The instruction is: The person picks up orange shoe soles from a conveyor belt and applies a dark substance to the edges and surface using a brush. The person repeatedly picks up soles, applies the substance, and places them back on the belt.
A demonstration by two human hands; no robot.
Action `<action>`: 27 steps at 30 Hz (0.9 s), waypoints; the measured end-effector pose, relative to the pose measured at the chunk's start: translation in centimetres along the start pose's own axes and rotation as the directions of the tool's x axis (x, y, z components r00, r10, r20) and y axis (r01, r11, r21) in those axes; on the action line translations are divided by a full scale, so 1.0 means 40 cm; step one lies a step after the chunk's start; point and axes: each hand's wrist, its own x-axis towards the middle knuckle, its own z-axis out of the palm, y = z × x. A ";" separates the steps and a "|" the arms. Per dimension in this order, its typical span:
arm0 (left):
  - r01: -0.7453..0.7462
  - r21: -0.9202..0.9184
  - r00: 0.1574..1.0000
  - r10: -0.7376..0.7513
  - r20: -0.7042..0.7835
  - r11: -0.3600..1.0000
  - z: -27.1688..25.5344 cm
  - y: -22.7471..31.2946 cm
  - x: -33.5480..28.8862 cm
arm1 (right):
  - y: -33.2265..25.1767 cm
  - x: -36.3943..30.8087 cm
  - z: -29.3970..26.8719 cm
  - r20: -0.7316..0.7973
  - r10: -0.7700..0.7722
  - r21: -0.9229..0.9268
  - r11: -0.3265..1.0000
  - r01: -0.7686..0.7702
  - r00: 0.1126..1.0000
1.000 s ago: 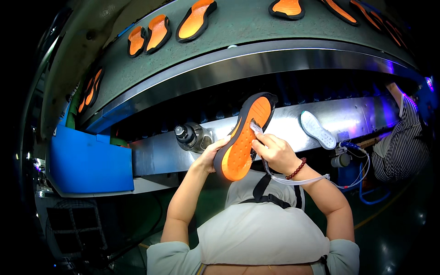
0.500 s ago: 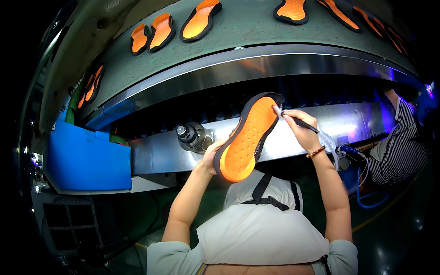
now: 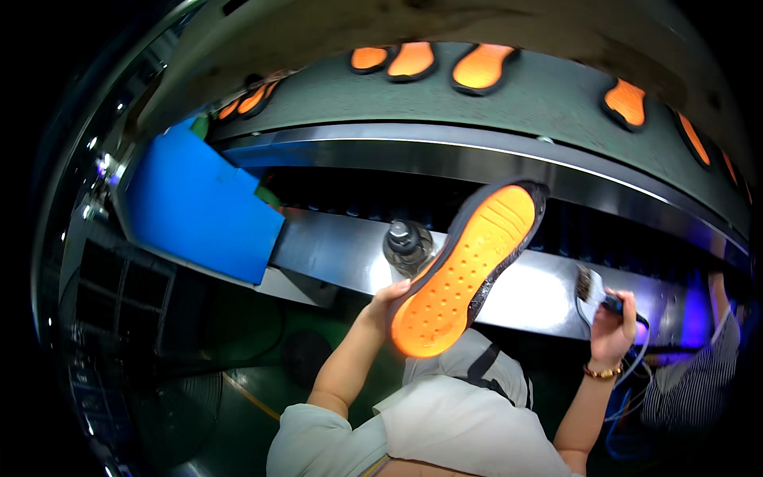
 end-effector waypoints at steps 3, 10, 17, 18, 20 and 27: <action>-0.290 0.073 0.950 0.296 -0.103 0.954 0.055 0.138 -0.041 | 0.007 -0.005 -0.004 -0.054 0.013 -0.037 0.999 -0.015 0.998; -0.582 -0.195 0.760 0.613 0.215 0.789 0.101 0.713 0.189 | 0.088 0.003 0.050 -0.051 0.132 -0.021 0.991 -0.133 0.990; -0.321 0.898 0.546 0.834 -0.083 0.300 0.114 0.793 0.579 | 0.113 -0.042 0.051 -0.210 0.049 -0.038 0.998 -0.059 0.976; 0.048 0.993 0.535 0.843 0.066 -0.108 0.103 0.811 0.620 | 0.111 -0.047 0.048 -0.237 0.043 -0.051 0.997 -0.056 0.970; 0.428 0.738 0.606 0.772 0.195 -0.522 0.107 0.828 0.706 | 0.109 -0.050 0.029 -0.268 0.060 -0.019 0.998 -0.068 0.961; 0.446 0.096 0.824 0.450 0.345 -0.890 0.098 0.808 0.595 | 0.099 -0.064 0.017 -0.378 0.074 0.013 0.997 -0.075 0.923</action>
